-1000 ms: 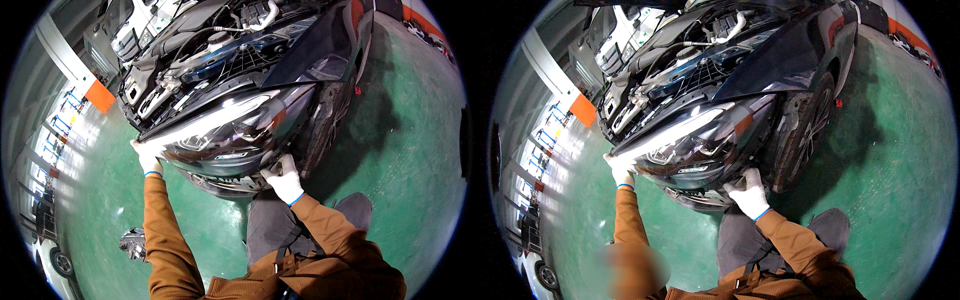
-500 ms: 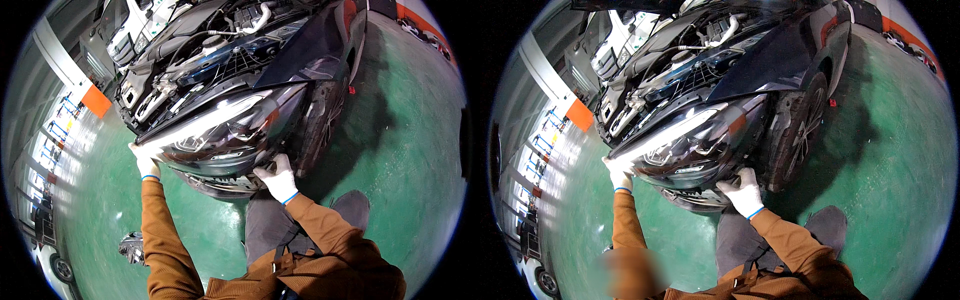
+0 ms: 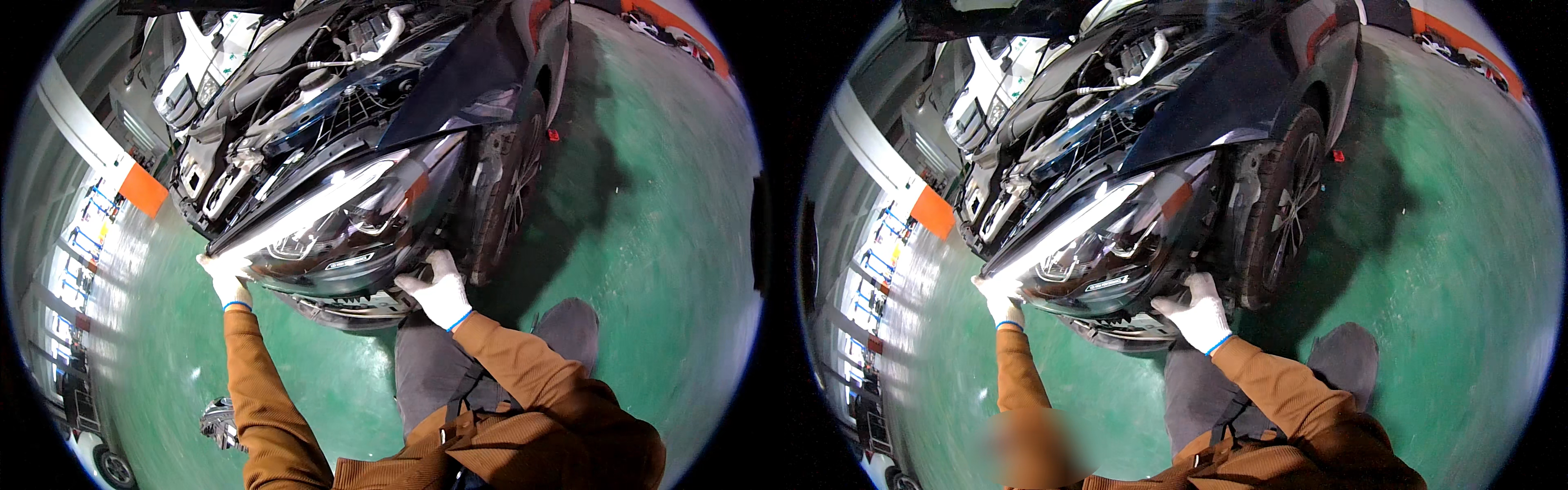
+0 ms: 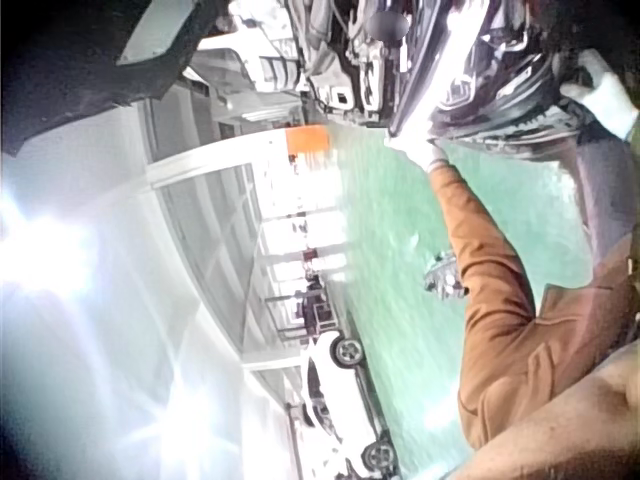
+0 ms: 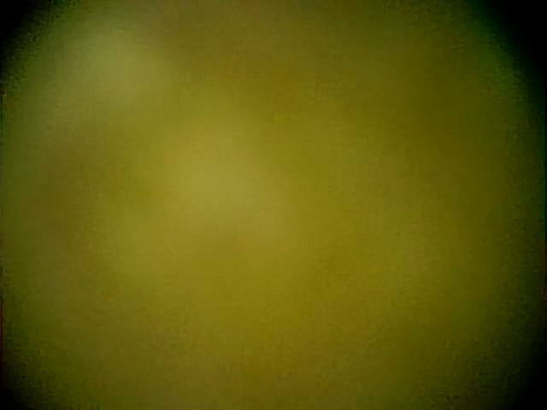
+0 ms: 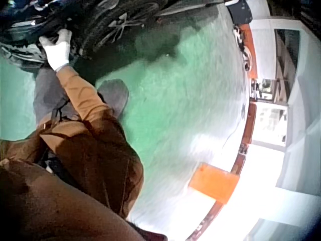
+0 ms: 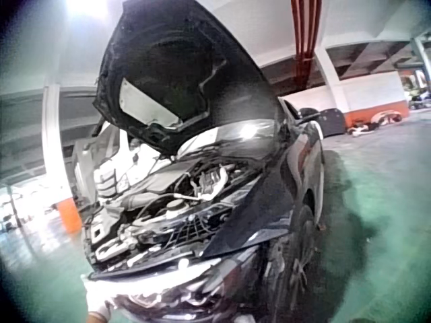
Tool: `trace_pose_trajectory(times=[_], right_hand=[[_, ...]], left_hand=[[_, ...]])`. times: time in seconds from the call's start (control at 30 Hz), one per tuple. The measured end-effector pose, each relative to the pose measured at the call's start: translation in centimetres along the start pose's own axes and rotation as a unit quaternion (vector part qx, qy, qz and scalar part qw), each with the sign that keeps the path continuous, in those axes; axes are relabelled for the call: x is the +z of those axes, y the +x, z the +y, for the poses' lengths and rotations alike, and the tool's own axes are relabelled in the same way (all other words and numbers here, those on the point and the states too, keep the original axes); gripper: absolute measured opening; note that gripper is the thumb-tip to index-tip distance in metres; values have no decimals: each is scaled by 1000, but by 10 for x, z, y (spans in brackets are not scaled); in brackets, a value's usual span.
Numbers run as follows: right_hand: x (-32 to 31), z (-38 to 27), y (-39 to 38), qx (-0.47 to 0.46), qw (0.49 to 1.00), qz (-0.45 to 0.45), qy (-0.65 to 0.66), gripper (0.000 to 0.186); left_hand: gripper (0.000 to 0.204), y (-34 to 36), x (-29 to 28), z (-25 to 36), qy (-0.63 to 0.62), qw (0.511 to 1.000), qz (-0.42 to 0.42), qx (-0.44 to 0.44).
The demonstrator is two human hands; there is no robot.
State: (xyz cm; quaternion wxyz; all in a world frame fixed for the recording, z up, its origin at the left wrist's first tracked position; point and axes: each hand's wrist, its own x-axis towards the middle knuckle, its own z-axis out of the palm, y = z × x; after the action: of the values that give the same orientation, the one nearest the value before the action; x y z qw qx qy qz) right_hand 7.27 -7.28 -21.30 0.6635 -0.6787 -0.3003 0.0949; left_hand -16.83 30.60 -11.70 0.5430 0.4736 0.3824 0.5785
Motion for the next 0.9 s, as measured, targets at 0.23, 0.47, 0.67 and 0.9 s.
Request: trace_pose_trajectory(times=[0.23, 0.47, 0.67, 0.9], right_hand=[[-1, 9, 2, -5, 1000, 10, -18, 65], [2, 8, 1, 3, 1000, 9, 2, 66], [0, 19, 1, -11, 1000, 19, 1, 63], [12, 25, 1, -33, 999, 40, 5, 56]], left_hand=[[62, 5, -1, -12, -35, 999, -36, 0], [61, 36, -18, -30, -15, 993, -17, 113], [60, 5, 2, -18, -1, 997, -26, 79], [71, 7, 2, 4, -6, 999, -36, 35]])
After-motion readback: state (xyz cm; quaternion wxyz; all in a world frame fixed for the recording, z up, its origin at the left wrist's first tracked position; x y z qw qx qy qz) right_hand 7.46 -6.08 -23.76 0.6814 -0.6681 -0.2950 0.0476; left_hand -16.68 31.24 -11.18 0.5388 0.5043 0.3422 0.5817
